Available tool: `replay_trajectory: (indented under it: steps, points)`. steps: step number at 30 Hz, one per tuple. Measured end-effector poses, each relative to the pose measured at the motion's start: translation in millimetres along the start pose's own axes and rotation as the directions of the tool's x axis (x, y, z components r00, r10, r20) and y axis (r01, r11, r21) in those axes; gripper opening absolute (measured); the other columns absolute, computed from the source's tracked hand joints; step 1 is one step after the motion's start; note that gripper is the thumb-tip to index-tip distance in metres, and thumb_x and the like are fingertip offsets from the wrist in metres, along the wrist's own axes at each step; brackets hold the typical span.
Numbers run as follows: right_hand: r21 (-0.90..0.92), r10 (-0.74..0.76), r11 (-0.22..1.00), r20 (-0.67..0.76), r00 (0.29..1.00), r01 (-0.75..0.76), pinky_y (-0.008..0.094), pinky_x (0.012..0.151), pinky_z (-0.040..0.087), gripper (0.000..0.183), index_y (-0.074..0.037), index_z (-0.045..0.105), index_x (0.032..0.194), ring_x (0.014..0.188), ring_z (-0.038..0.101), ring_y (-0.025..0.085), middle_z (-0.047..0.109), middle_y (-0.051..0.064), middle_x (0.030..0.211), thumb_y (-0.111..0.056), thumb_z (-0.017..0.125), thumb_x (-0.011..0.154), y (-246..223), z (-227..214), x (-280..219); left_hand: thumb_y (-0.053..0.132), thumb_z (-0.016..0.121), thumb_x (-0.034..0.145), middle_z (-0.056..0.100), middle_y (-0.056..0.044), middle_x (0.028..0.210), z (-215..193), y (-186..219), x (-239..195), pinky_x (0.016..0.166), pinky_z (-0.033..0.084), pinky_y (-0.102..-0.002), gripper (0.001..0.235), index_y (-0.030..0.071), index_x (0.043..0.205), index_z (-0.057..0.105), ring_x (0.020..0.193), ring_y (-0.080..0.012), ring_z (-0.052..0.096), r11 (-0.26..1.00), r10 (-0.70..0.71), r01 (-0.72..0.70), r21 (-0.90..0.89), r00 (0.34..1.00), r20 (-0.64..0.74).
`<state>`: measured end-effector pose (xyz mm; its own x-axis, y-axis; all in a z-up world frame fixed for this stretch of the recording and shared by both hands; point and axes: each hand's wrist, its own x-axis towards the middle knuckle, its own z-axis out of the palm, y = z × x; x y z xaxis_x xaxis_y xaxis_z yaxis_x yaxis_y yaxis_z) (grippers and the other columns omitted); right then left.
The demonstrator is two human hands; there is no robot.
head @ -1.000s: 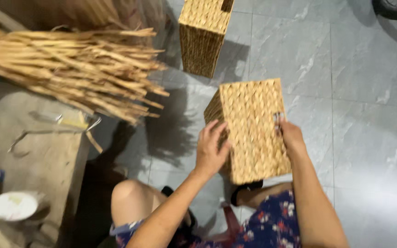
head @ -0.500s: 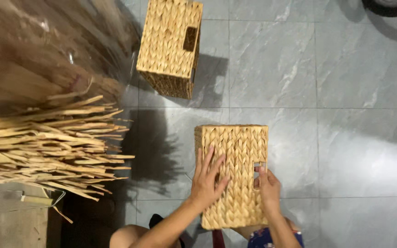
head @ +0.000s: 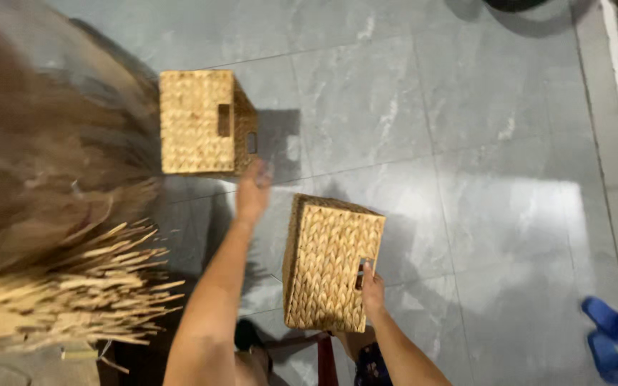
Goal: The person scrubs the exterior and interior surfaces of a rectangular woven basket using a white brush. After finishing, the person stacks the cleaned basket with other similar baskets and carries the stack away.
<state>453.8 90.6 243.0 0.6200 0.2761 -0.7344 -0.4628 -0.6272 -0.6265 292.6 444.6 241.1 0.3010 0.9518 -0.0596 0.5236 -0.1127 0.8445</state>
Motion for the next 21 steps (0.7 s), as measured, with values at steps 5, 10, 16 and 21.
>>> replay_trajectory:
  steps: [5, 10, 16, 21]
  points:
    - [-0.15, -0.118, 0.983, -0.065, 0.991, 0.108, 0.033, 0.075, 0.054, 0.057, 0.003, 0.072, 0.115, 0.082, 0.066, 0.016, 0.076, 0.009, 0.091, -0.05, 0.058, 0.098, -17, 5, -2, 0.019, 0.071, 0.095, 0.062, -0.026, 0.136, -25, -47, 85, 0.108, 0.047, -0.045, 0.054, 0.0, 0.143, 0.055, 0.125, -0.0424, 0.059, 0.908, 0.021, -0.013, 0.419, 1.0, -0.014]
    - [0.102, 0.015, 0.995, -0.087, 0.996, -0.006, 0.031, 0.067, 0.051, 0.049, 0.002, 0.075, 0.113, 0.077, 0.062, 0.017, 0.071, 0.007, 0.085, -0.042, 0.059, 0.101, -13, 19, -14, 0.021, 0.084, 0.077, 0.052, -0.032, 0.141, -30, -68, 136, 0.112, 0.042, -0.047, 0.096, -0.008, 0.152, 0.032, 0.131, -0.046, 0.05, 0.883, -0.041, -0.006, 0.47, 0.995, 0.089]
    - [0.323, 0.223, 0.925, -0.034, 0.974, -0.201, 0.032, 0.051, 0.038, 0.04, 0.001, 0.074, 0.115, 0.058, 0.045, 0.015, 0.056, 0.005, 0.068, -0.035, 0.059, 0.103, -35, 65, -32, 0.038, 0.063, 0.098, 0.067, -0.027, 0.123, -9, -34, 137, 0.09, 0.055, -0.053, 0.073, 0.004, 0.156, 0.034, 0.11, -0.0432, 0.067, 0.648, -0.445, 0.137, 0.749, 0.867, 0.226]
    - [0.465, 0.295, 0.845, 0.004, 0.956, -0.263, 0.032, 0.047, 0.036, 0.038, -0.001, 0.073, 0.114, 0.05, 0.042, 0.012, 0.055, 0.003, 0.062, -0.034, 0.059, 0.101, -55, 72, -40, 0.045, 0.041, 0.105, 0.073, -0.025, 0.12, -11, 2, 117, 0.088, 0.057, -0.053, 0.057, 0.008, 0.147, 0.053, 0.105, -0.0412, 0.072, 0.611, -0.433, 0.003, 0.792, 0.838, 0.331]
